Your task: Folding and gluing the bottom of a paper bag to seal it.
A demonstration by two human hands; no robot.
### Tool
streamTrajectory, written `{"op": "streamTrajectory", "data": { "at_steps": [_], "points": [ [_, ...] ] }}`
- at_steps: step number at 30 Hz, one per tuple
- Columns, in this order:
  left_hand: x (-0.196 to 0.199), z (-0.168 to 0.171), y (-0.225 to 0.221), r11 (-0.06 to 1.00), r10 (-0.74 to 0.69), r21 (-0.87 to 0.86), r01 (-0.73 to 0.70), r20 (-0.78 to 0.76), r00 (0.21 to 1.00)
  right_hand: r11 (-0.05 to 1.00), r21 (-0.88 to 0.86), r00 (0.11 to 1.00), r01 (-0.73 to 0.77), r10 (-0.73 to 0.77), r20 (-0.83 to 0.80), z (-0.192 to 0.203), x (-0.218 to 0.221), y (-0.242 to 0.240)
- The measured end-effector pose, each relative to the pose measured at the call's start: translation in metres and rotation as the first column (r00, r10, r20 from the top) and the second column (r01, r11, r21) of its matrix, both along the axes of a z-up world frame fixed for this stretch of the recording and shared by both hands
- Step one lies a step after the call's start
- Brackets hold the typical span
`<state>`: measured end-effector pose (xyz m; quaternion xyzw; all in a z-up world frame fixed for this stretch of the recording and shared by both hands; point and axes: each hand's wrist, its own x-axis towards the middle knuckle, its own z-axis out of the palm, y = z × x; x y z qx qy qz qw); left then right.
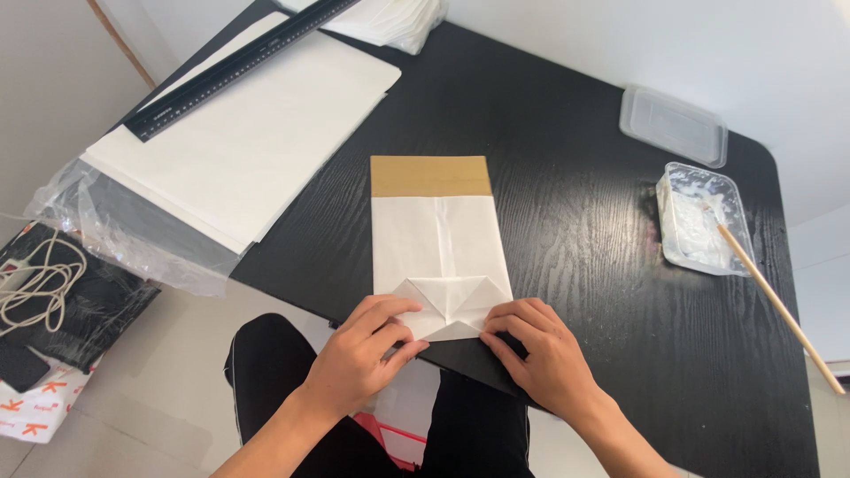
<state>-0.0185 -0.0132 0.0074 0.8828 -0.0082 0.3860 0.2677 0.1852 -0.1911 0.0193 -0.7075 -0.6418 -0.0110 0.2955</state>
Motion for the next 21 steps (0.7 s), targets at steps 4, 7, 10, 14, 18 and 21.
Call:
{"op": "streamTrajectory", "data": {
  "at_steps": [4, 7, 10, 14, 18, 21],
  "points": [
    [0.009, -0.001, 0.004, 0.996, 0.062, -0.064, -0.067, -0.068, 0.996, 0.993, -0.118, 0.995, 0.01, -0.021, -0.099, 0.005, 0.014, 0.011],
    [0.016, -0.003, 0.007, 0.993, 0.098, -0.056, -0.104, -0.091, 0.991, 0.982, -0.189, 0.987, 0.028, -0.057, -0.152, 0.004, 0.024, 0.019],
    [0.021, -0.003, 0.01, 0.989, 0.124, -0.066, -0.133, -0.119, 0.985, 0.986, -0.167, 0.985, 0.01, -0.039, -0.17, 0.005, 0.03, 0.027],
    [0.026, -0.003, 0.012, 0.982, 0.136, -0.106, -0.156, -0.179, 0.974, 0.98, -0.193, 0.984, 0.037, -0.069, -0.162, 0.005, 0.033, 0.032],
    [0.032, -0.001, 0.013, 0.974, 0.176, -0.106, -0.203, -0.221, 0.959, 0.988, -0.152, 0.985, 0.024, -0.05, -0.165, 0.005, 0.034, 0.034],
    [0.036, 0.0, 0.014, 0.971, 0.203, -0.087, -0.225, -0.207, 0.957, 0.99, -0.14, 0.985, 0.02, -0.043, -0.167, 0.005, 0.035, 0.035]
  ]
}}
